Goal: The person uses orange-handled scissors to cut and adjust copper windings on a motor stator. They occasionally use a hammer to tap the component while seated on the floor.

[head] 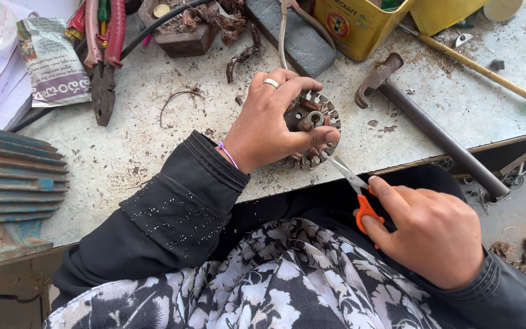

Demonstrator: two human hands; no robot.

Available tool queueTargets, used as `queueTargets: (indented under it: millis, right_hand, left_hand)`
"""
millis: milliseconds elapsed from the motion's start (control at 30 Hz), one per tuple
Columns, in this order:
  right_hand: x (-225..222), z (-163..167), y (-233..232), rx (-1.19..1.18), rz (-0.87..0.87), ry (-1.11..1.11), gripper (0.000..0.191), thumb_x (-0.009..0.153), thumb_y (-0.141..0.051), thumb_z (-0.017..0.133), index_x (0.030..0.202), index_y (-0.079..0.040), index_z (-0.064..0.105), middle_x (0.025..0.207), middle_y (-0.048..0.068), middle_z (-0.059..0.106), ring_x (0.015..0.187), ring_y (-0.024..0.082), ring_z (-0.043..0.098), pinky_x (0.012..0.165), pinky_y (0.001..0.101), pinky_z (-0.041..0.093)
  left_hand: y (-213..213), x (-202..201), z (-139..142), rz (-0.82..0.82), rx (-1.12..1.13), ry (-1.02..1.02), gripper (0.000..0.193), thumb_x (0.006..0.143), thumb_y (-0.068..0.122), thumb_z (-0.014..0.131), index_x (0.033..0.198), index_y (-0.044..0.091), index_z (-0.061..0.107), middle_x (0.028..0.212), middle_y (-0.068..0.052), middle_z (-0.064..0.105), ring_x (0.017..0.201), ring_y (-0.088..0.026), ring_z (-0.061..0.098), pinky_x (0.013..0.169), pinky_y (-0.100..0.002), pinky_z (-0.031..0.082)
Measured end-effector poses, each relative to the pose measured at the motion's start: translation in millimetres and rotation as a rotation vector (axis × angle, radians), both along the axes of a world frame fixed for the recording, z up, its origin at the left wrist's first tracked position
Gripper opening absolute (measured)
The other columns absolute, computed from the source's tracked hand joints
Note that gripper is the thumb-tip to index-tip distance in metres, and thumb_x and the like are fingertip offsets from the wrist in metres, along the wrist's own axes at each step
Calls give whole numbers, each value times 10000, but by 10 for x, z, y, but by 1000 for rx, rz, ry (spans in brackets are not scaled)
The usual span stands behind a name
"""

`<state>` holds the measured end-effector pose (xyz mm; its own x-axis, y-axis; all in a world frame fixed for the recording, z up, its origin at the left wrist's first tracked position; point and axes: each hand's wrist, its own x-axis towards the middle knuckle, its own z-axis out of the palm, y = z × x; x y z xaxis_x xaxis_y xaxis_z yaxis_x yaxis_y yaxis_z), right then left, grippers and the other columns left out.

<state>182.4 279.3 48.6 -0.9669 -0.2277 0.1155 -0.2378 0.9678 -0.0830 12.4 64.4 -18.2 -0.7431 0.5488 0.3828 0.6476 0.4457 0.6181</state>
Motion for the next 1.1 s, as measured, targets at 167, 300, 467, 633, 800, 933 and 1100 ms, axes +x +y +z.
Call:
queueTargets:
  millis: [167,300,467,633,800,933,1100]
  right_hand:
    - [-73,31,-33,98,1,-5,480,702,-358,839,1116,-133,746,673,34,701,616,228,690,547,382,507]
    - [-84,10,-57,61,39,35,472,682,-339,813,1088,-108,742,696,39,709,619,231,691,546,379,509]
    - [-38,-152,-37,-87,31,42,459,678,-321,814,1069,-89,751,765,67,740,638,239,704,569,372,530]
    - [-4,-380,-2,-373,22,76,446,710,-254,811,1089,-38,720,864,117,747,724,237,735,672,339,570]
    - [-57,-396,121,-516,-115,-191,500,665,-234,825,1109,-25,731,713,109,713,551,181,683,554,296,545]
    - [-172,-380,241,-607,-225,-434,519,667,-246,855,1127,-35,740,569,125,607,444,154,517,461,296,452]
    - [-258,-505,416,-763,-217,-600,481,673,-202,834,1124,-47,769,596,58,688,458,100,443,435,284,388]
  left_hand:
    - [17,10,-13,27,16,-49,894,757,828,693,1251,83,716,1226,-190,606,1221,-363,463,1055,-507,429]
    - [29,23,-7,34,27,-51,874,767,827,681,1229,87,730,1220,-179,610,1218,-360,460,1065,-510,420]
    - [25,22,-8,0,31,12,845,798,802,682,1217,71,732,1232,-168,634,1231,-357,476,1085,-506,417]
    - [22,7,-5,-74,58,-36,850,818,784,675,1216,34,705,1211,-133,690,1181,-309,593,1067,-458,470]
    - [-3,4,12,-98,104,7,794,857,742,704,1228,39,721,1223,-134,686,1208,-323,609,1082,-451,466]
    - [-8,-15,37,-133,85,13,780,846,726,720,1233,49,731,1231,-128,701,1225,-321,601,1097,-453,457]
    - [-15,-17,41,-155,62,17,780,846,730,728,1266,73,728,1257,-133,687,1269,-312,590,1131,-463,438]
